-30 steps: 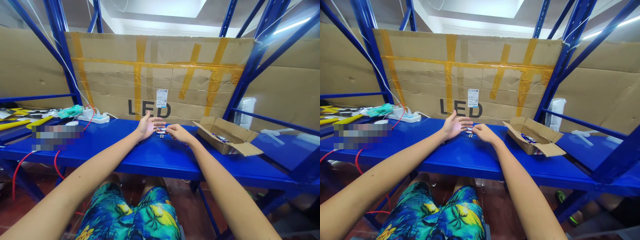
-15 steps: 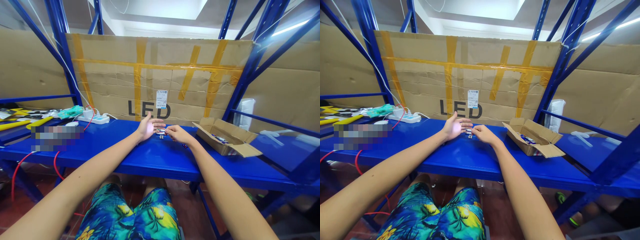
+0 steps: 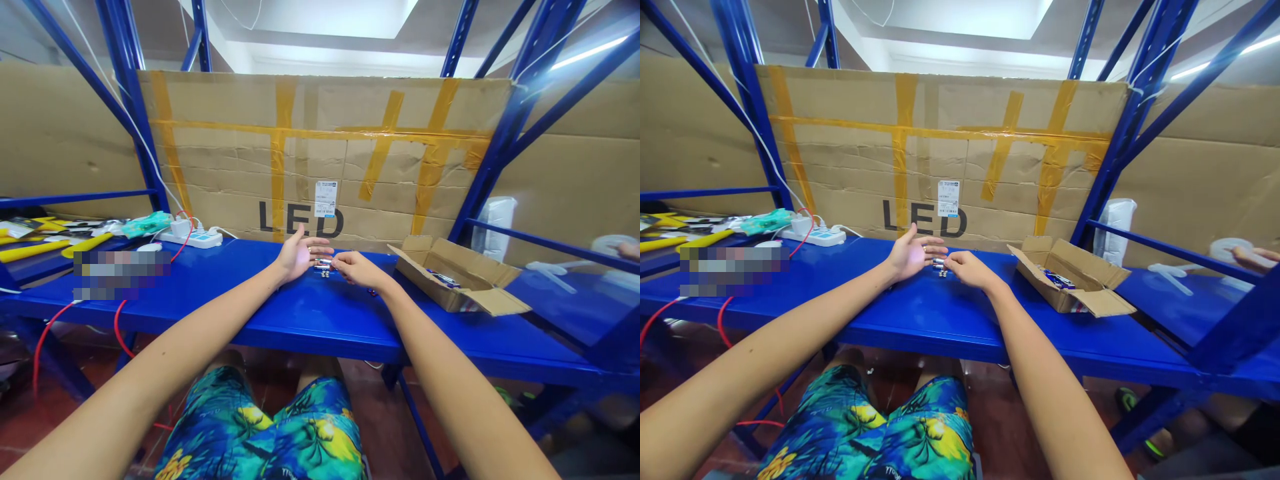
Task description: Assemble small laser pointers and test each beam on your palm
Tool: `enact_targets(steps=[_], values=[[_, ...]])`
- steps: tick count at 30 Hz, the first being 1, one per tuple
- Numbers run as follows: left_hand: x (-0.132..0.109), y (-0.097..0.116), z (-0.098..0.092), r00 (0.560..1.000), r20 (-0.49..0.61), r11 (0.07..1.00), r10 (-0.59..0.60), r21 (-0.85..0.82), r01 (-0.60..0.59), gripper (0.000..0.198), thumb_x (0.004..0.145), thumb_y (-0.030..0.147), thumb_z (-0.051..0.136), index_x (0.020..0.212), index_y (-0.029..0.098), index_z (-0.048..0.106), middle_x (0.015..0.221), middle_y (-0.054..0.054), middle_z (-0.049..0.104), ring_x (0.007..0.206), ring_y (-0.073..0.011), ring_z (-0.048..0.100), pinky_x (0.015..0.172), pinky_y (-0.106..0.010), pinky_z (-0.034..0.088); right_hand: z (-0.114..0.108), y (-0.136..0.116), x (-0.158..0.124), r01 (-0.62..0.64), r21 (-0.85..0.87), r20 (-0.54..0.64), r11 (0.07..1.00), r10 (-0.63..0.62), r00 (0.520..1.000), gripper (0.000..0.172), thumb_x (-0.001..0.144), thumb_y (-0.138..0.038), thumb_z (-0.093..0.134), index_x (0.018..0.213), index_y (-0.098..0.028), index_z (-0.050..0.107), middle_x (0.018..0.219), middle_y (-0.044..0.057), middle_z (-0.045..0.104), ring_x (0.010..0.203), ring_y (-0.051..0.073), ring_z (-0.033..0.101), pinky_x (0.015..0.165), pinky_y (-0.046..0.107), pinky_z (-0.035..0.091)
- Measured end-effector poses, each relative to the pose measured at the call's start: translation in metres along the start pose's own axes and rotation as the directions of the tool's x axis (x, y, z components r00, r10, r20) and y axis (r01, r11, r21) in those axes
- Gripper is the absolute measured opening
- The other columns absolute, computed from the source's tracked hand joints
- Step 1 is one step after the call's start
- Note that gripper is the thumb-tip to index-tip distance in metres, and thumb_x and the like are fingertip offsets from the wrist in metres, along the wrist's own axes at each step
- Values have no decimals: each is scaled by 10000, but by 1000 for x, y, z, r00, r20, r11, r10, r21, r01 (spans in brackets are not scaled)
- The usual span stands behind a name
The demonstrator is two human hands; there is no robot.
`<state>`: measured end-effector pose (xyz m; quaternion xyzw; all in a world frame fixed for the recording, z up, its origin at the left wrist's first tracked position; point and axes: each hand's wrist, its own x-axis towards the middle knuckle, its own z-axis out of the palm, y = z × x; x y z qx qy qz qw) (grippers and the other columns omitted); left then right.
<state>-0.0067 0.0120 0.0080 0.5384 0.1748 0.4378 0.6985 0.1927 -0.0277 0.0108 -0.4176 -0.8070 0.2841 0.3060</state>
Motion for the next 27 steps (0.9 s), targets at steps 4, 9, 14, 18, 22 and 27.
enact_targets(steps=[4, 9, 14, 18, 22, 27], values=[[0, 0, -1, 1000, 0, 1000, 0, 0, 0, 753, 869, 739, 318, 1014, 91, 674, 976, -196, 721, 914, -294, 666, 887, -414, 457, 1, 0, 1, 35, -39, -6, 999, -36, 999, 419, 845, -585, 477, 718, -186, 488, 540, -55, 388, 501, 103, 364, 510, 257, 283], [0, 1, 0, 1000, -6, 1000, -3, 15, 3, 753, 861, 743, 328, 1015, 91, 671, 971, -197, 719, 926, -299, 664, 897, -417, 452, 1, 2, 2, 37, -41, -15, 998, -38, 999, 395, 850, -553, 478, 722, -180, 506, 540, -50, 406, 508, 109, 374, 523, 261, 293], [-1, 1, 3, 1000, -11, 1000, 6, 26, -6, 745, 861, 745, 320, 1001, 104, 674, 978, -189, 722, 933, -297, 664, 893, -419, 462, -1, 1, 2, 58, -75, -41, 995, -61, 997, 351, 854, -487, 472, 692, -178, 516, 540, -36, 424, 537, 120, 393, 544, 267, 300], [-1, 0, 3, 1000, -11, 999, 14, 34, -14, 735, 858, 746, 323, 997, 116, 675, 995, -192, 718, 954, -310, 660, 889, -435, 469, -2, -2, 1, 84, -76, -58, 994, -88, 994, 357, 852, -489, 465, 672, -183, 503, 541, -35, 414, 555, 125, 389, 555, 270, 297], [-2, -1, 3, 1000, -2, 999, 17, 29, -17, 732, 858, 743, 332, 1002, 113, 675, 1006, -188, 718, 969, -305, 657, 892, -425, 469, -1, -2, 1, 69, -113, -94, 991, -80, 992, 345, 842, -459, 481, 658, -172, 530, 557, -35, 416, 562, 117, 373, 560, 269, 281], [-2, 0, 4, 1000, -17, 1000, 14, 27, -13, 738, 863, 738, 326, 995, 104, 680, 993, -191, 722, 949, -300, 661, 880, -418, 474, -2, 2, 3, 73, -134, -148, 988, -93, 985, 314, 834, -401, 484, 650, -159, 562, 580, -30, 440, 581, 115, 376, 567, 270, 272]])
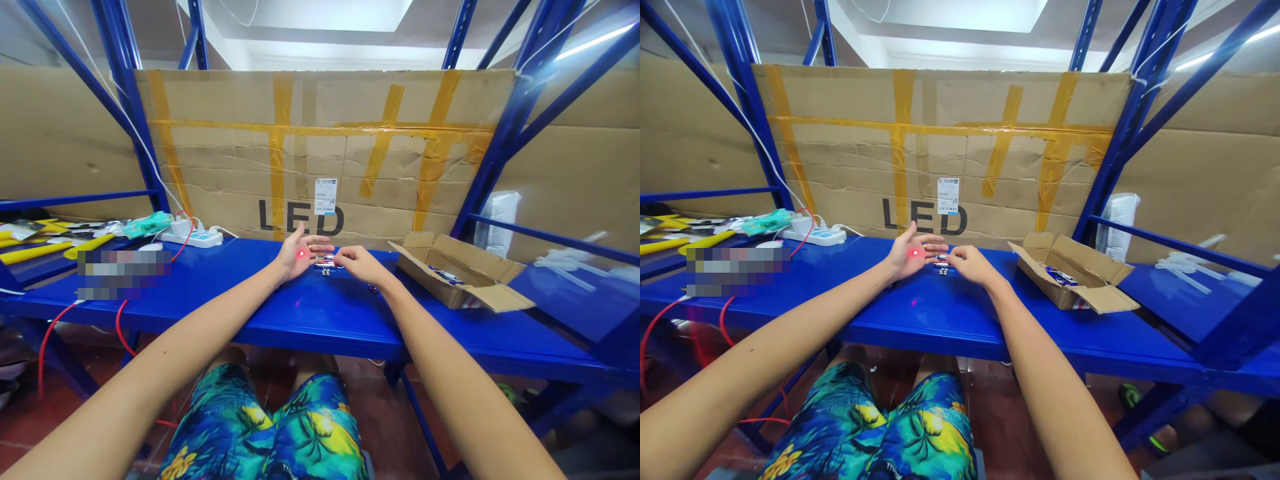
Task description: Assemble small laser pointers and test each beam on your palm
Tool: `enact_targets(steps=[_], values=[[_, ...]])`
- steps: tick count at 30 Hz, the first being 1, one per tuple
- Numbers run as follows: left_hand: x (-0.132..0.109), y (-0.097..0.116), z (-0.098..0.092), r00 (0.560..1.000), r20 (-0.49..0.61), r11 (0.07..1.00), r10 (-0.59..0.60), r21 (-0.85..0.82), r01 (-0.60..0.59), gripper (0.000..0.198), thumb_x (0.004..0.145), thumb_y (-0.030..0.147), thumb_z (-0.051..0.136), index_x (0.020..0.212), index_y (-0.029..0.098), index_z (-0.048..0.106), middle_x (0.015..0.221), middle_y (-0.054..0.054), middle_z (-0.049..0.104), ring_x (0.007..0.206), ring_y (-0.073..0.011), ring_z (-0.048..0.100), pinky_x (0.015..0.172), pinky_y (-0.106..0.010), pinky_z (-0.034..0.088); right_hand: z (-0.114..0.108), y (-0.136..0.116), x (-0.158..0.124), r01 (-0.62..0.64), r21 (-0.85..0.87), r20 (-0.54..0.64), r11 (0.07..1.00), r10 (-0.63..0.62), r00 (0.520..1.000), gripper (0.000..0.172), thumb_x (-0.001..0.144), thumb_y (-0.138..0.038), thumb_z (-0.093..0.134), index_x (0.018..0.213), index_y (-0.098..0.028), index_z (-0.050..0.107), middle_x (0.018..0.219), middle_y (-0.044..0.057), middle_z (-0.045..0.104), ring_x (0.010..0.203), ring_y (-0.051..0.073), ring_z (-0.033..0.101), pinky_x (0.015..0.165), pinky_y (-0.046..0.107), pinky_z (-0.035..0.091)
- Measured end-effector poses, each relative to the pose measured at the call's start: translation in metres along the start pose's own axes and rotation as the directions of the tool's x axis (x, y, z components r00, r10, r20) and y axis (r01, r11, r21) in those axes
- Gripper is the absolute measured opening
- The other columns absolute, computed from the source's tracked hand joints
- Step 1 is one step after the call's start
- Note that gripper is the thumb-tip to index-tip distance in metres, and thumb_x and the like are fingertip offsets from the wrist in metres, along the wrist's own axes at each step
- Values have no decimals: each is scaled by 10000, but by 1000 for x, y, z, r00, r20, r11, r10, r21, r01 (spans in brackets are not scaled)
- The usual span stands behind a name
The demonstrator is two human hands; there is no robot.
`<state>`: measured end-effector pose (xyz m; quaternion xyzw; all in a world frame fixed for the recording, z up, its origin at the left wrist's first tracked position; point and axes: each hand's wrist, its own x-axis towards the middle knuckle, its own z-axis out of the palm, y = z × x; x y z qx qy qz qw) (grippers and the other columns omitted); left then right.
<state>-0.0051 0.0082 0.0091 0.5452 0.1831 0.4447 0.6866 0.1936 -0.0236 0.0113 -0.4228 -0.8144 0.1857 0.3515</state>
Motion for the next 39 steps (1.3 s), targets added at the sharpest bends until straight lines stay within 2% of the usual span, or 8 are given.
enact_targets(steps=[6, 16, 33, 37, 39], values=[[0, 0, 0, 1000, 0, 1000, 9, 8, -9, 743, 864, 739, 318, 995, 106, 685, 1035, -199, 716, 983, -312, 658, 889, -424, 477, -1, 1, 0, -17, -20, -12, 1000, 17, 1000, 306, 825, -392, 490, 630, -163, 548, 561, -35, 421, 574, 116, 370, 564, 274, 266], [0, 0, -1, 1000, 23, 1000, 17, 23, -18, 755, 854, 751, 311, 1008, 115, 687, 1047, -197, 713, 1001, -319, 651, 899, -441, 472, -1, -1, -1, -28, -18, 31, 999, 28, 999, 323, 847, -409, 466, 653, -165, 551, 561, -34, 410, 554, 113, 356, 539, 271, 253], [0, 1, 2, 999, 30, 1000, -14, 27, 13, 736, 863, 740, 328, 991, 110, 687, 1029, -204, 714, 977, -312, 659, 852, -419, 483, -1, -2, -1, -29, 60, 51, 998, 26, 998, 359, 843, -480, 494, 649, -179, 521, 525, -39, 422, 536, 115, 379, 542, 263, 281], [0, 1, 3, 999, 35, 999, -18, 39, 17, 698, 856, 732, 373, 946, 119, 692, 1004, -194, 715, 955, -301, 657, 836, -412, 483, -1, -1, -2, -39, 62, 60, 997, 35, 998, 359, 844, -488, 497, 655, -183, 510, 536, -40, 422, 546, 116, 385, 549, 265, 281], [1, -1, 3, 1000, 17, 996, -21, 89, 20, 609, 851, 684, 459, 926, 128, 697, 977, -174, 717, 911, -277, 659, 795, -392, 484, -1, -1, -1, -30, 49, 70, 998, 27, 997, 368, 855, -493, 487, 661, -182, 510, 553, -35, 437, 563, 120, 396, 560, 267, 288]])
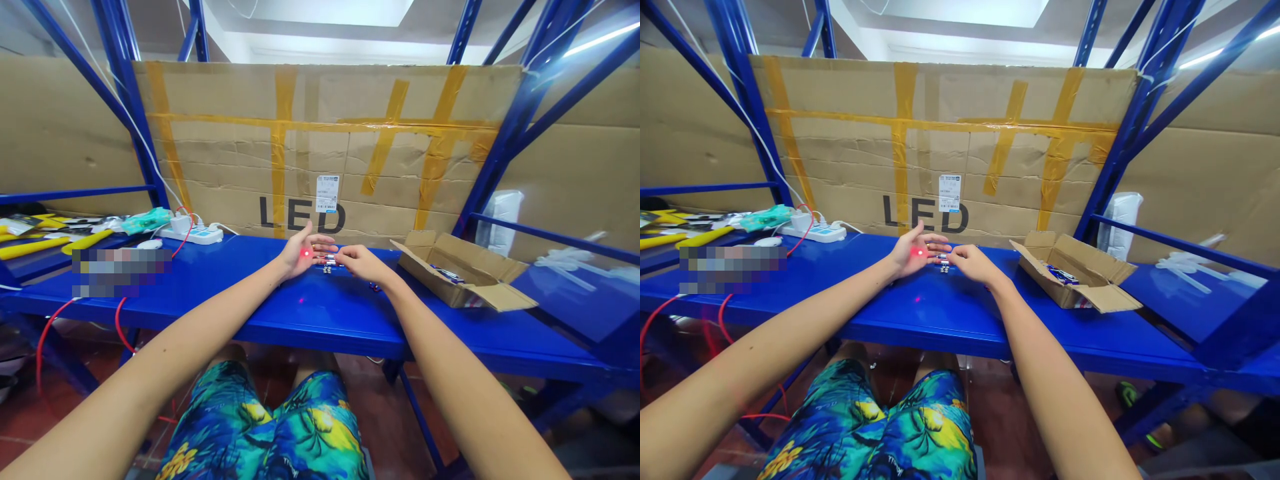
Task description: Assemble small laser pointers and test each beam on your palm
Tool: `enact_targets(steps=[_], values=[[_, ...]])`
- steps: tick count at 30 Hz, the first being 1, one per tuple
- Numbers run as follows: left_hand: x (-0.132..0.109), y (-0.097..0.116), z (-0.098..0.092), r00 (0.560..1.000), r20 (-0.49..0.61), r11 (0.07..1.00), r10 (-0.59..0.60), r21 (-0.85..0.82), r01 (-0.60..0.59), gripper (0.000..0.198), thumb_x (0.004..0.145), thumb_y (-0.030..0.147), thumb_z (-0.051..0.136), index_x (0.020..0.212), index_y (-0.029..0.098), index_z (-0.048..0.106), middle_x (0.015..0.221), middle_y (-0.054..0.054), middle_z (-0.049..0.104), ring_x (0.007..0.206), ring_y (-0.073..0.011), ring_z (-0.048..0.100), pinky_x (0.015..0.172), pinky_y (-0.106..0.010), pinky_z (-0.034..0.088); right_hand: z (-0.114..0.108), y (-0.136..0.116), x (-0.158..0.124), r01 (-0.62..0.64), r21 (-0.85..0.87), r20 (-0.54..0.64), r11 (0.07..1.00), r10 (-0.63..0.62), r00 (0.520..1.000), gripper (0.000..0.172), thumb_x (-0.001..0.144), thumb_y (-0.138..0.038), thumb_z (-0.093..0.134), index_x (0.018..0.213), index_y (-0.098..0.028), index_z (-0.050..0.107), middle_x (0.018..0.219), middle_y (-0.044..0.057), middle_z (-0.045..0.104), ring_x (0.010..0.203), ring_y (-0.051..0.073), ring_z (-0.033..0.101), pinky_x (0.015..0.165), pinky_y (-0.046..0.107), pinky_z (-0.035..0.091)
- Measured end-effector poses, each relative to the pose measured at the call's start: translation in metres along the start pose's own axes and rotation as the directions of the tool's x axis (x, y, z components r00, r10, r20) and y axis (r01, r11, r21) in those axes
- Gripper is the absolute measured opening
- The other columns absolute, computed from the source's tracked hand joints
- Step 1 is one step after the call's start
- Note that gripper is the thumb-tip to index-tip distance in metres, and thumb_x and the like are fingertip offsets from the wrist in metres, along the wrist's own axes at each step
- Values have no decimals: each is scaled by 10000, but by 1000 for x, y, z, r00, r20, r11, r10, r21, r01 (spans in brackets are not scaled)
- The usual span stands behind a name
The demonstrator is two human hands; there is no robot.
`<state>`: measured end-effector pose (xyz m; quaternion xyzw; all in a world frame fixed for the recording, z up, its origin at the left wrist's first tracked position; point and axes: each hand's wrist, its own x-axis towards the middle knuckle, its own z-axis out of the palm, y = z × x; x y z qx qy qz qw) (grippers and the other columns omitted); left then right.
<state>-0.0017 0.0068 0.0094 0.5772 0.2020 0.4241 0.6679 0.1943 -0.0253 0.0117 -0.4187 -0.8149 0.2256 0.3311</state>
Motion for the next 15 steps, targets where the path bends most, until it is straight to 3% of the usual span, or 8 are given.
enact_targets(steps=[3, 6, 10, 15], values=[[2, -7, 0, 999, -45, 970, 26, 241, -15, 325, 805, 452, 674, 883, 139, 709, 832, -115, 712, 769, -216, 641, 712, -352, 465, 0, 4, 2, 33, -56, -16, 998, -34, 999, 384, 875, -501, 471, 679, -175, 527, 611, -15, 490, 614, 131, 429, 592, 271, 312], [5, -13, -3, 992, -39, 868, 123, 488, -88, 144, 739, 258, 744, 812, 136, 720, 675, -66, 671, 647, -176, 587, 684, -353, 450, -2, 14, 6, 15, -125, -21, 992, -18, 1000, 330, 857, -468, 534, 775, -157, 610, 695, 11, 564, 671, 147, 472, 625, 274, 345], [18, -13, -14, 969, -117, 780, 217, 618, -100, 72, 694, 169, 737, 762, 150, 725, 728, -63, 694, 688, -187, 610, 753, -383, 472, -11, 30, 18, -80, -54, -59, 995, 77, 995, 295, 703, -226, 704, 978, -146, 631, 854, 43, 639, 745, 158, 546, 674, 271, 412], [48, -6, -31, 957, -141, 684, 253, 726, -74, 68, 665, 105, 720, 728, 130, 711, 743, -80, 708, 707, -192, 635, 749, -368, 493, -22, 52, 44, -134, 14, -132, 991, 135, 982, 103, 784, -152, 590, 824, -114, 677, 690, 40, 628, 578, 122, 523, 613, 272, 429]])
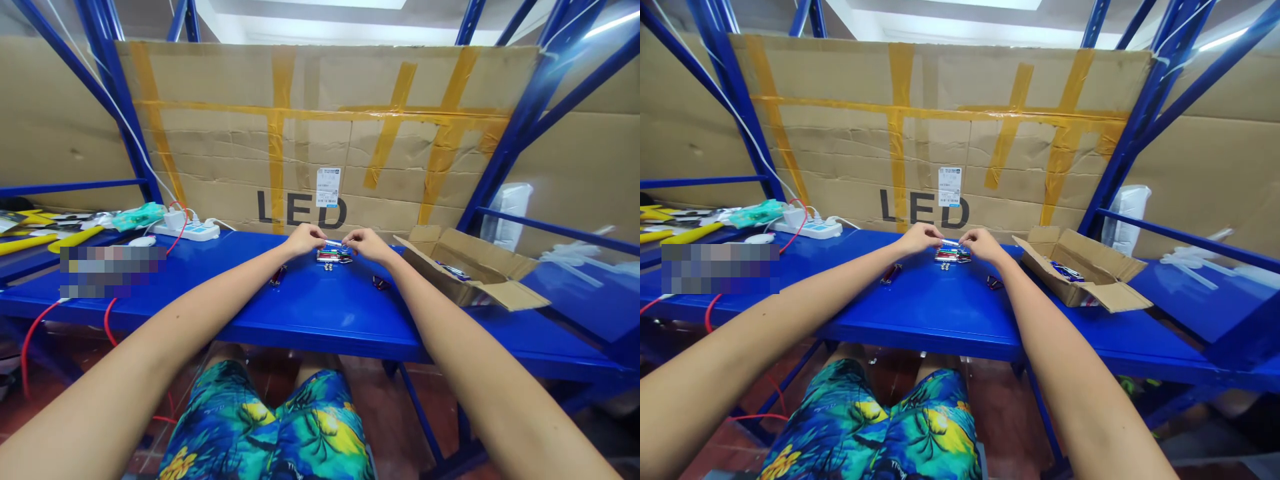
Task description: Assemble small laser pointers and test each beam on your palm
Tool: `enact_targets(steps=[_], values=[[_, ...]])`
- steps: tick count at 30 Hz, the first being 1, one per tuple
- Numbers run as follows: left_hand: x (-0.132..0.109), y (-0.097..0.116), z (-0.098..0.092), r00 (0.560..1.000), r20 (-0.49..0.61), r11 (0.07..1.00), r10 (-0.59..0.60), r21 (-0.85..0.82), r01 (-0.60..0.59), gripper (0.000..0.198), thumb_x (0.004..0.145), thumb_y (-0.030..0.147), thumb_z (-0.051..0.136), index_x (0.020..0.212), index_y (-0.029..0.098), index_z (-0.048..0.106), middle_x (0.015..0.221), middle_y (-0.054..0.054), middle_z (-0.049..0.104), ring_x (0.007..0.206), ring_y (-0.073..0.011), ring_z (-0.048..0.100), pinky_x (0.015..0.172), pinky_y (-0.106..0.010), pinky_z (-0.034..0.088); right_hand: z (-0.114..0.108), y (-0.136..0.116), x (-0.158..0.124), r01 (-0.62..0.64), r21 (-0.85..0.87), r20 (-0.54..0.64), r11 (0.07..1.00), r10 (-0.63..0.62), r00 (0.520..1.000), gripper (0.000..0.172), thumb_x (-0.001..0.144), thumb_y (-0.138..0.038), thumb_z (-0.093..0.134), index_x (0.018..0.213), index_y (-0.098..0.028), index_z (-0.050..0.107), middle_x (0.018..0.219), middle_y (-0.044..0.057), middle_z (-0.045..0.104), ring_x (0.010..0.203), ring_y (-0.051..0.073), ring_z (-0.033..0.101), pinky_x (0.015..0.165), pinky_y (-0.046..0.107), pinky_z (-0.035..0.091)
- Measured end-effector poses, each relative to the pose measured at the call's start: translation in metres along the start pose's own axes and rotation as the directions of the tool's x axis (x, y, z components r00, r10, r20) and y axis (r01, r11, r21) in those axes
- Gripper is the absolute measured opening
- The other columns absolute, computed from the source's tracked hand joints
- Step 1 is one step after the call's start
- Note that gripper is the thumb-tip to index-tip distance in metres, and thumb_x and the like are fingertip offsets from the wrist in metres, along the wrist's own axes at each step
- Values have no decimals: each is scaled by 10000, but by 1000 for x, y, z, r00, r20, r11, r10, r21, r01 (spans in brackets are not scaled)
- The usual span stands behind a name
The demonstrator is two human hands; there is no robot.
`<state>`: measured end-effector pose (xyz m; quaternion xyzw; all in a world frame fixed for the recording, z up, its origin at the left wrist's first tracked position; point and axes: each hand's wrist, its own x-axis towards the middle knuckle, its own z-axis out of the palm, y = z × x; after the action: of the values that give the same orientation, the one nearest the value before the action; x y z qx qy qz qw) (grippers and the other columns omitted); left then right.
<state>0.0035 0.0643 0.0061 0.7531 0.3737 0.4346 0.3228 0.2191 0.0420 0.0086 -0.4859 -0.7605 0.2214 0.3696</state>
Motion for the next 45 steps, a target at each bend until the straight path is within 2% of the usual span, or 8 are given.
enact_targets(steps=[5, 9, 12, 15, 21, 31, 40, 45], values=[[27, -10, 5, 999, 27, 988, -23, 151, 19, 76, 681, 75, 662, 735, 122, 688, 689, -57, 692, 681, -167, 639, 696, -305, 496, 7, 24, 29, -144, 41, -177, 989, 149, 973, 112, 788, -80, 564, 791, -114, 671, 599, 25, 620, 551, 118, 566, 578, 236, 462], [42, -21, 10, 1000, 4, 931, -19, 365, 16, 52, 665, 93, 681, 688, 138, 688, 738, -51, 699, 750, -175, 634, 724, -286, 485, 12, 39, 40, -203, -102, -249, 974, 173, 953, 108, 786, -106, 603, 783, -129, 708, 731, 67, 709, 682, 141, 642, 692, 239, 493], [51, -30, 12, 1000, 5, 919, -23, 393, 19, 99, 660, 88, 686, 735, 148, 711, 791, -52, 713, 787, -178, 640, 746, -275, 488, 14, 42, 42, -234, -194, -279, 953, 175, 944, 109, 786, -138, 629, 804, -139, 736, 838, 87, 744, 795, 170, 673, 785, 258, 492], [55, -34, 14, 998, 37, 910, -49, 413, 30, 169, 675, 66, 660, 796, 153, 739, 844, -58, 733, 822, -179, 654, 778, -267, 493, 17, 40, 41, -264, -243, -255, 934, 201, 946, 134, 797, -147, 621, 818, -138, 753, 878, 103, 753, 856, 189, 683, 803, 258, 486], [51, -34, 16, 991, 63, 874, -115, 481, 71, 151, 712, 101, 645, 789, 153, 764, 881, -76, 750, 864, -201, 665, 808, -274, 499, 22, 37, 39, -237, -360, -175, 902, 184, 967, 171, 824, -180, 609, 886, -139, 762, 968, 123, 749, 933, 210, 670, 810, 263, 471], [47, -33, 18, 978, 58, 827, -202, 545, 138, 173, 724, 116, 641, 831, 142, 774, 911, -88, 757, 834, -196, 675, 747, -246, 500, 22, 33, 33, -228, -416, -85, 880, 212, 974, 162, 800, -163, 614, 879, -147, 755, 931, 109, 748, 862, 203, 665, 719, 246, 456], [44, -30, 17, 980, 95, 831, -176, 548, 96, 259, 741, 86, 581, 900, 162, 771, 975, -53, 759, 906, -174, 678, 788, -216, 496, 25, 30, 31, -213, -423, -65, 881, 204, 977, 192, 821, -166, 586, 905, -146, 758, 951, 112, 750, 903, 209, 664, 747, 244, 453], [36, -27, 10, 989, 39, 830, -140, 550, 96, 266, 767, 122, 569, 956, 153, 753, 1046, -79, 743, 972, -199, 662, 860, -255, 492, 20, 25, 26, -183, -432, -76, 883, 167, 983, 227, 852, -177, 557, 957, -139, 754, 988, 115, 746, 935, 208, 655, 775, 241, 443]])
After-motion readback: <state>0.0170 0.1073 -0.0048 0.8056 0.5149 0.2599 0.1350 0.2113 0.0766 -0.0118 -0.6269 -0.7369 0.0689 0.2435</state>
